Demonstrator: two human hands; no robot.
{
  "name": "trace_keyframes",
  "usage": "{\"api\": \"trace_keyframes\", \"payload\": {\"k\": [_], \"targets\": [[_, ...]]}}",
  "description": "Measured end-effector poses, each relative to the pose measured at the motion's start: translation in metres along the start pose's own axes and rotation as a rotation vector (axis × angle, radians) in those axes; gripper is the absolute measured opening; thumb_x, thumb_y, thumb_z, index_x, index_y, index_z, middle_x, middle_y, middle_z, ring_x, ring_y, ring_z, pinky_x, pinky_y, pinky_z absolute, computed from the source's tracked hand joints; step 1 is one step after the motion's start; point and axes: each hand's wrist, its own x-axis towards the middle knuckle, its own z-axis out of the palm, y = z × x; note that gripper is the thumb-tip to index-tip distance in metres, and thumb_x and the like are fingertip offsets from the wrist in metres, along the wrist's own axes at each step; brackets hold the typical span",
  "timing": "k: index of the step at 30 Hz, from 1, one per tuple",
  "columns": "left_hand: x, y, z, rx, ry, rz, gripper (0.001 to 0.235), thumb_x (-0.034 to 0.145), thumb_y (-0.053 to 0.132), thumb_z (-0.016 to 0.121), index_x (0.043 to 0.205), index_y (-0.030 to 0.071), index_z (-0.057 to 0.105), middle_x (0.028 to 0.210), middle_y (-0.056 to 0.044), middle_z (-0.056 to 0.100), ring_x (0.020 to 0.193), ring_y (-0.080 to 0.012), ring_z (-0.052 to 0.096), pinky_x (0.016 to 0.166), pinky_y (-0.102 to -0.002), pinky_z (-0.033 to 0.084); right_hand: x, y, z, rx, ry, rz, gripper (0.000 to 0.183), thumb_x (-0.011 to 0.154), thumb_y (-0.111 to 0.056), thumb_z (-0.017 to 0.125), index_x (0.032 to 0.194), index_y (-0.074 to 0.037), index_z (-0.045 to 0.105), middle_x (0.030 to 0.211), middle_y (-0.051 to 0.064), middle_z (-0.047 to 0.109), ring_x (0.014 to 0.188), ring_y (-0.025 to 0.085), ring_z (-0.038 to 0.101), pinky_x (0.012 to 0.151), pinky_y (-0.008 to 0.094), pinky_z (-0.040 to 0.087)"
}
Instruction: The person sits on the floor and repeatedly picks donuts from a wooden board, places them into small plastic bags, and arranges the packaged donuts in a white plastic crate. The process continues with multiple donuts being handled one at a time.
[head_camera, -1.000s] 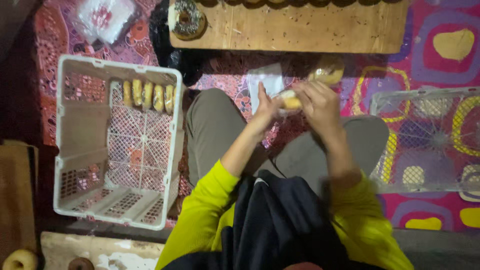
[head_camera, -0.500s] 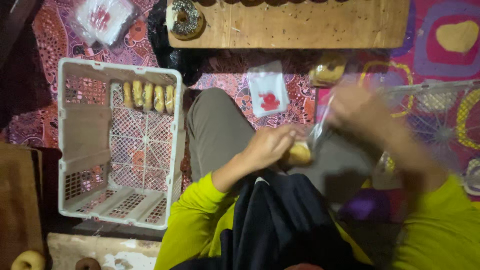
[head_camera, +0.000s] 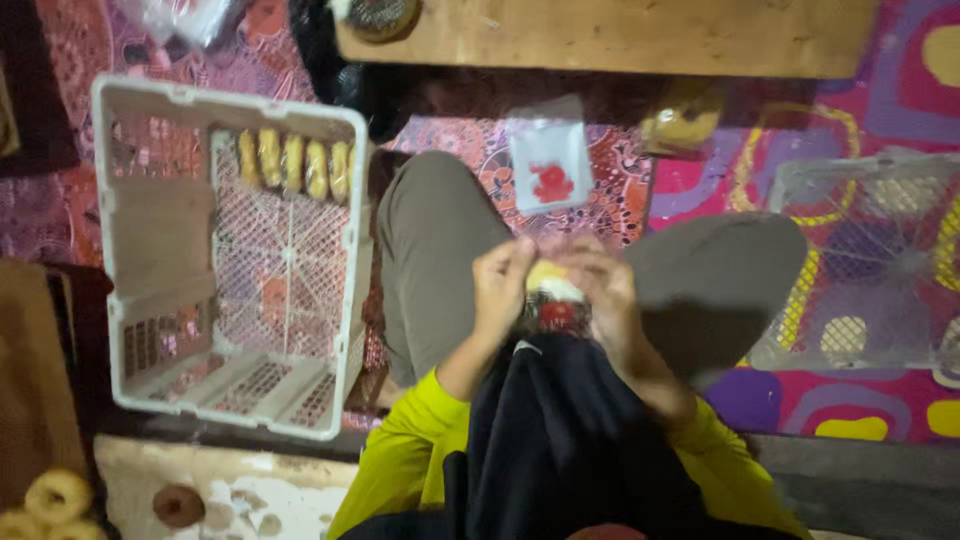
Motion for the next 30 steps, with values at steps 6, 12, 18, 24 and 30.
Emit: {"api": "trace_keyframes", "payload": {"k": [6,12,18,24,30], "targets": [[0.020,0.009,-0.091,0.654,0.479,0.530,0.014,0.094,0.015,0.074,0.100,0.003,0.078,0.115,-0.015,0.071,0.107,-0.0215,0.068,0.093,-0.032,0.054,0.101,0.041,0.018,-0.380,-0.054,-0.076,0.016,0.091,-0.012,0.079,0.099,0.001,0.078,0.107,0.008,0.071,0.108,0.019,0.064,0.096,0.032,0.051],[-0.026,-0.010,-0.124,1.107,0.676,0.317,0.015,0.092,0.020,0.078,0.090,0.006,0.076,0.080,-0.007,0.072,0.072,-0.0204,0.064,0.068,-0.033,0.051,0.083,0.120,0.031,-0.960,0.011,-0.201,0.017,0.086,-0.018,0.085,0.091,-0.002,0.083,0.083,0.005,0.070,0.086,0.017,0.059,0.080,0.034,0.045],[0.000,-0.022,-0.157,0.465,0.439,-0.177,0.027,0.094,0.021,0.075,0.115,0.006,0.068,0.076,-0.004,0.077,0.072,-0.0114,0.072,0.069,-0.024,0.054,0.119,0.146,0.004,-0.134,0.074,0.497,0.024,0.094,-0.016,0.083,0.106,-0.001,0.068,0.096,0.008,0.071,0.082,0.014,0.066,0.069,0.026,0.055],[0.112,-0.141,-0.044,0.803,0.077,0.301,0.041,0.094,0.023,0.077,0.131,0.006,0.069,0.111,-0.017,0.077,0.101,-0.0189,0.071,0.082,-0.030,0.058,0.104,0.089,-0.154,-0.273,0.356,0.074,0.033,0.089,-0.002,0.075,0.120,-0.005,0.063,0.111,0.010,0.068,0.092,0.014,0.070,0.078,0.029,0.062],[0.251,-0.277,0.099,0.776,0.059,-0.055,0.052,0.097,0.046,0.065,0.135,0.009,0.067,0.124,-0.020,0.073,0.126,-0.0405,0.063,0.109,-0.045,0.049,0.147,0.035,-0.283,-0.190,0.606,0.109,0.036,0.095,-0.001,0.075,0.122,-0.008,0.053,0.109,0.010,0.074,0.089,0.017,0.070,0.070,0.028,0.056]]}}
